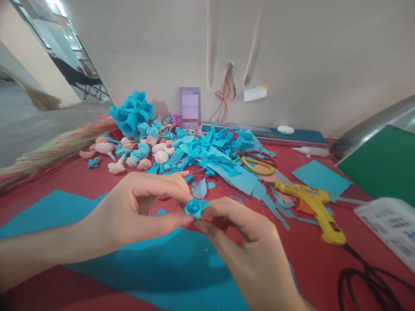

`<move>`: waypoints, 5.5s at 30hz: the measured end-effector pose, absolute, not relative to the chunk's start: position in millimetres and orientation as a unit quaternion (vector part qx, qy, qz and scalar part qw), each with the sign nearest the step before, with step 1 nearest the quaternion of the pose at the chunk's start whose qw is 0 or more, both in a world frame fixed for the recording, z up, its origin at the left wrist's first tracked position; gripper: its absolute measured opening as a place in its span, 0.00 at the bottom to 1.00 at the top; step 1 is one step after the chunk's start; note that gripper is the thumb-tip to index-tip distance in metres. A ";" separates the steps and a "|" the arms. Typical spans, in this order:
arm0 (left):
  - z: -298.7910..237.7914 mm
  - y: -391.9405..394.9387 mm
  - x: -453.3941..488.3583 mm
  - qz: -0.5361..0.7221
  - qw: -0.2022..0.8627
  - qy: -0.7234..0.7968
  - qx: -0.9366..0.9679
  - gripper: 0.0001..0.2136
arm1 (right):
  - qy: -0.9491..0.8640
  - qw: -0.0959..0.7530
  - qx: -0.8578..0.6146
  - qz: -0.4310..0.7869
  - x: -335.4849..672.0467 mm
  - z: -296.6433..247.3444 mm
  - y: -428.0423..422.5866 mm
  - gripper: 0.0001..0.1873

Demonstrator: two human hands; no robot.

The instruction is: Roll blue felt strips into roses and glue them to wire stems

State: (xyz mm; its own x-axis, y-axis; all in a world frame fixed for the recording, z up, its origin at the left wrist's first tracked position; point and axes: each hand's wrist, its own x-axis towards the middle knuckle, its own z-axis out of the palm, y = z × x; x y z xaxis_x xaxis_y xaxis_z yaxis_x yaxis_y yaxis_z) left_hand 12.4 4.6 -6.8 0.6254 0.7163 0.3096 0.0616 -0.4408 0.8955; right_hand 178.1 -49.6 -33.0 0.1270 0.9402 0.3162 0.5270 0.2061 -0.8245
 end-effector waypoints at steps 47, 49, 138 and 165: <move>-14.7 1.3 18.3 0.360 0.506 0.297 0.726 0.03 | -0.676 0.498 -0.498 0.216 182.3 -39.3 -55.2 0.04; -13.8 2.1 18.3 0.367 0.520 0.280 0.718 0.03 | -0.674 0.506 -0.489 0.225 184.2 -36.6 -57.3 0.05; -20.4 3.1 20.9 0.400 0.543 0.200 0.711 0.05 | -0.637 0.489 -0.585 0.116 174.6 -33.5 -55.1 0.12; -4.5 16.2 12.9 0.261 0.230 0.062 0.935 0.02 | -0.770 0.258 -0.507 0.291 198.8 -7.2 -49.9 0.08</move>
